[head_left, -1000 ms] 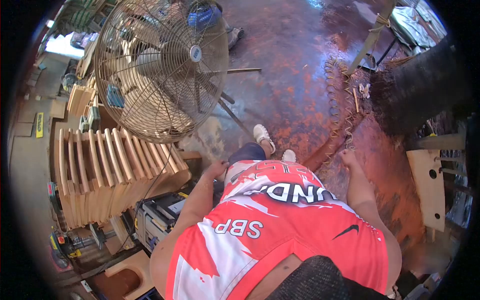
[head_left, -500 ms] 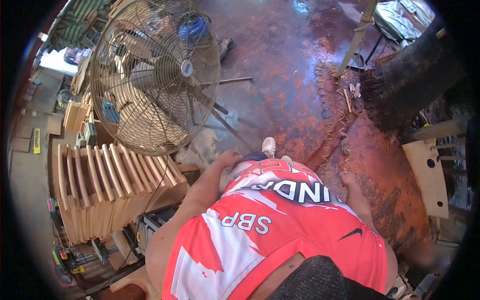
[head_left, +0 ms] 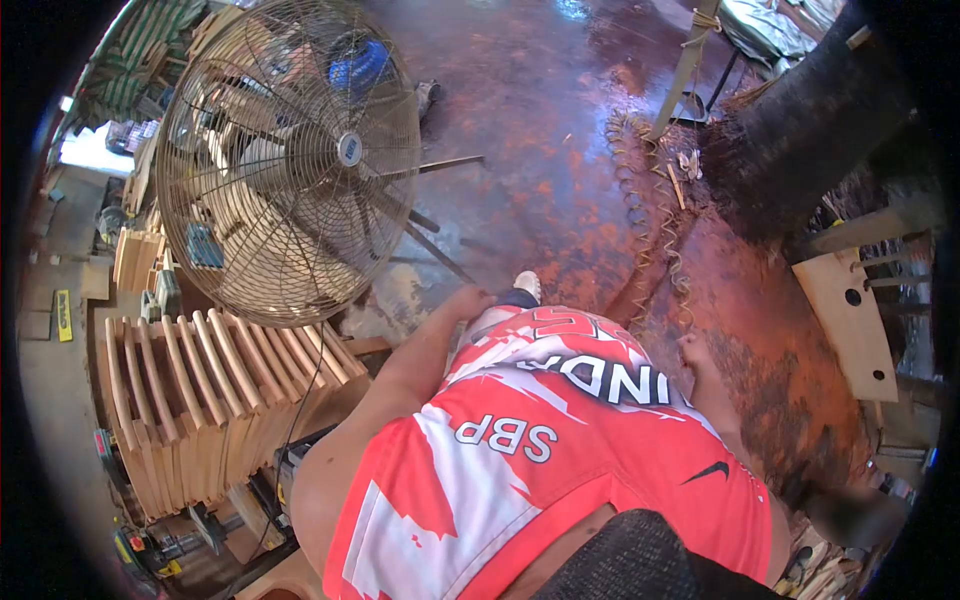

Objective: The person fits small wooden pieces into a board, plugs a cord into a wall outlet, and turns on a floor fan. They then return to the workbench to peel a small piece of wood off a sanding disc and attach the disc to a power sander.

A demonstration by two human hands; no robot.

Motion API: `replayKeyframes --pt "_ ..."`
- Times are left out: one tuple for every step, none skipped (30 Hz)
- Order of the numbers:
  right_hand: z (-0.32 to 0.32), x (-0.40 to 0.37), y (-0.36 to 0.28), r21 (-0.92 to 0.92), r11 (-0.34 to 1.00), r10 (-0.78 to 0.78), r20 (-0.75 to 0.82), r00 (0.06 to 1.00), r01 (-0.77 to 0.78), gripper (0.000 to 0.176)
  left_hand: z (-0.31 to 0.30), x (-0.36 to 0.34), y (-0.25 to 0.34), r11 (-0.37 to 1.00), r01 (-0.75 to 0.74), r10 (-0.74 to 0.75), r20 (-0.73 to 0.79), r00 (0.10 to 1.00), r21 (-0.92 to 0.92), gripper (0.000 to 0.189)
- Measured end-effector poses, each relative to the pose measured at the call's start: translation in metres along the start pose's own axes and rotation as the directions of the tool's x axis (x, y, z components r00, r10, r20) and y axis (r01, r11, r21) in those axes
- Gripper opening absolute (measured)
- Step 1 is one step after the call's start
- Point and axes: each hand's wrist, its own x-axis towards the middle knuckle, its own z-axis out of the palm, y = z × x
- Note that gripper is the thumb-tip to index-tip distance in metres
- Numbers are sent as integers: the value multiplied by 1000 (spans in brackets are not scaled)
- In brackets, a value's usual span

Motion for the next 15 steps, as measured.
replayKeyframes --pt "-1 -2 3 3 1000 5 -3 1000 -5 15 2 5 3 1000 -3 3 5 1000 3 43" --pt "-3 -5 6 -47 998 35 23 999 -34 15 5 13 3 1000 -18 18 -16 1000 -9 43" --pt "-4 -8 10 -96 993 69 47 997 -64 15 7 19 3 999 -35 34 -35 999 -20 43" --pt "-3 -11 13 -88 993 78 39 996 -74 15 9 27 4 999 -42 42 -24 999 -13 43" --pt "-1 -8 26 -25 995 95 24 995 -94 16 8 32 11 997 -73 73 -26 997 8 43" --pt "1 -11 35 42 992 116 6 993 -116 18 8 37 20 994 -107 108 -23 994 31 44" --pt "0 -13 44 58 989 134 -11 991 -133 18 7 43 29 991 -125 125 -1 992 42 44" --pt "0 -16 46 47 990 136 2 991 -136 18 4 49 41 987 -137 135 29 990 79 43" --pt "1 -20 45 38 989 141 16 990 -141 19 3 59 47 982 -150 144 61 988 119 43" --pt "1 -24 44 60 985 163 -3 987 -163 19 1 68 53 976 -173 162 89 983 132 43" --pt "1 -30 40 54 982 184 -7 983 -183 20 2 80 55 976 -174 159 117 980 130 42" --pt "3 -38 37 58 976 212 -17 977 -211 20 1 92 59 974 -182 161 154 975 135 41" --pt "4 -46 34 21 980 199 -46 979 -198 20 -1 101 69 969 -201 172 195 966 143 40" --pt "2 -52 32 -14 981 193 -81 978 -195 19 -4 111 78 962 -228 187 244 952 151 40" --pt "2 -55 29 -33 966 252 -70 965 -255 19 -2 127 82 962 -219 168 277 946 165 40"
